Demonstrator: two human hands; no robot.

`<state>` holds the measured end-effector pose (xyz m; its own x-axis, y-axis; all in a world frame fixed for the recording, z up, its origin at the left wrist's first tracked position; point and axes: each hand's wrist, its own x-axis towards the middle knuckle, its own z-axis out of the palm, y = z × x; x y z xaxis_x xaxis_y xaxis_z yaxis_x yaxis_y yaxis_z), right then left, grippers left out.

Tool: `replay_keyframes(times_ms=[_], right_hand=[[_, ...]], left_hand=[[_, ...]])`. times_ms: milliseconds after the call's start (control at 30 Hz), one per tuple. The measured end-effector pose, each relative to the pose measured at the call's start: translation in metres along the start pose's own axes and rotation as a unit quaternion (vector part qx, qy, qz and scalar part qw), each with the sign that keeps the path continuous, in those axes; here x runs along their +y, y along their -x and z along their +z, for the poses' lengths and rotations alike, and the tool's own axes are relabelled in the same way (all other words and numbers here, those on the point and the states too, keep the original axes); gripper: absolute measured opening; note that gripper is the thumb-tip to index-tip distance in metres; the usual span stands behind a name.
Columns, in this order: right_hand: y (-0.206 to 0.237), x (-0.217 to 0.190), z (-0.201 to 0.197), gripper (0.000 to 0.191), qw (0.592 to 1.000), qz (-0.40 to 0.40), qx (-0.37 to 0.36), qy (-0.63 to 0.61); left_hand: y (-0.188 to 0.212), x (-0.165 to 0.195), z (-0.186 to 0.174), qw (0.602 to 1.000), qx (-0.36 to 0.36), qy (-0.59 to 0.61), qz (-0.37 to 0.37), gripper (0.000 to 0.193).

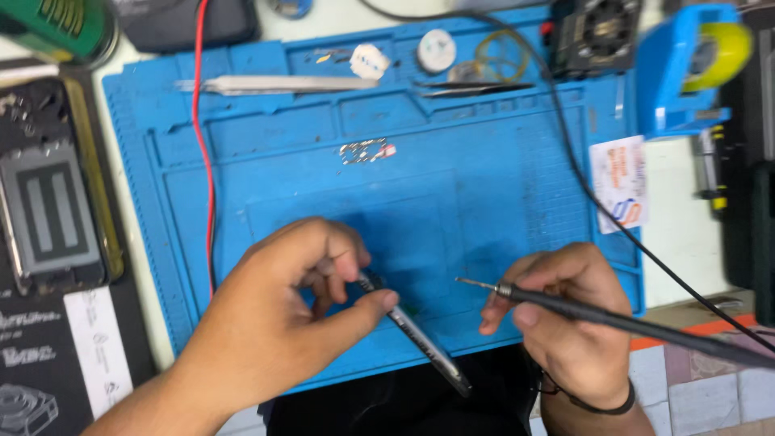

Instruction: The person holds a black smartphone, rotates it to inspect the screen and edges, and uses a screwdriver to pry at the seam near the bottom. The phone remains off throughout the clip.

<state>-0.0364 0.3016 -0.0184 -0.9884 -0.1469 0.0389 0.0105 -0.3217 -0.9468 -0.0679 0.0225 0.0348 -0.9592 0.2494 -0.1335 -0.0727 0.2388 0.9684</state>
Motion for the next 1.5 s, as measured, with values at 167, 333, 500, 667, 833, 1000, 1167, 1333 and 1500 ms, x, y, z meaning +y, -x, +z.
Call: replay_keyframes(times_ms=[167,333,500,667,833,1000,1167,1333,1500], right_hand=[[-0.033,-0.039,-0.055,0.017,0.993,0.011,0.119,0.008],[-0.109,-0.067,-0.121,0.016,0.977,-0.123,0.171,0.042],[-0.203,-0.071,-0.172,0.012,0.935,-0.192,0.278,0.107],[-0.261,-0.051,-0.196,0.022,0.88,-0.144,0.341,0.298],[-0.272,-0.041,-0.217,0.026,0.704,-0.218,0.364,0.569],[-0.275,-0.043,-0.231,0.02,0.681,-0.292,0.346,0.576],[-0.265,-0.037,-0.227,0.018,0.763,-0.222,0.335,0.507],[-0.276,-0.054,-0.216,0.02,0.892,-0.249,0.301,0.226],[-0.301,-0.067,-0.204,0.024,0.899,-0.223,0.326,0.189]], left_hand=[[0.005,-0.01,0.007,0.999,0.02,0.041,-0.002,0.026],[0.009,-0.022,0.008,0.999,0.039,0.036,-0.003,0.024],[0.011,-0.026,0.011,0.997,0.066,0.032,-0.017,0.024],[0.011,-0.027,0.011,0.996,0.059,0.053,-0.028,0.023],[0.01,-0.028,0.012,0.996,0.056,0.063,-0.032,0.024],[0.009,-0.028,0.011,0.996,0.053,0.067,-0.037,0.024],[0.007,-0.027,0.011,0.997,0.049,0.057,-0.024,0.023],[0.009,-0.029,0.01,0.996,0.049,0.064,-0.024,0.023],[0.009,-0.031,0.011,0.996,0.05,0.07,-0.022,0.023]])
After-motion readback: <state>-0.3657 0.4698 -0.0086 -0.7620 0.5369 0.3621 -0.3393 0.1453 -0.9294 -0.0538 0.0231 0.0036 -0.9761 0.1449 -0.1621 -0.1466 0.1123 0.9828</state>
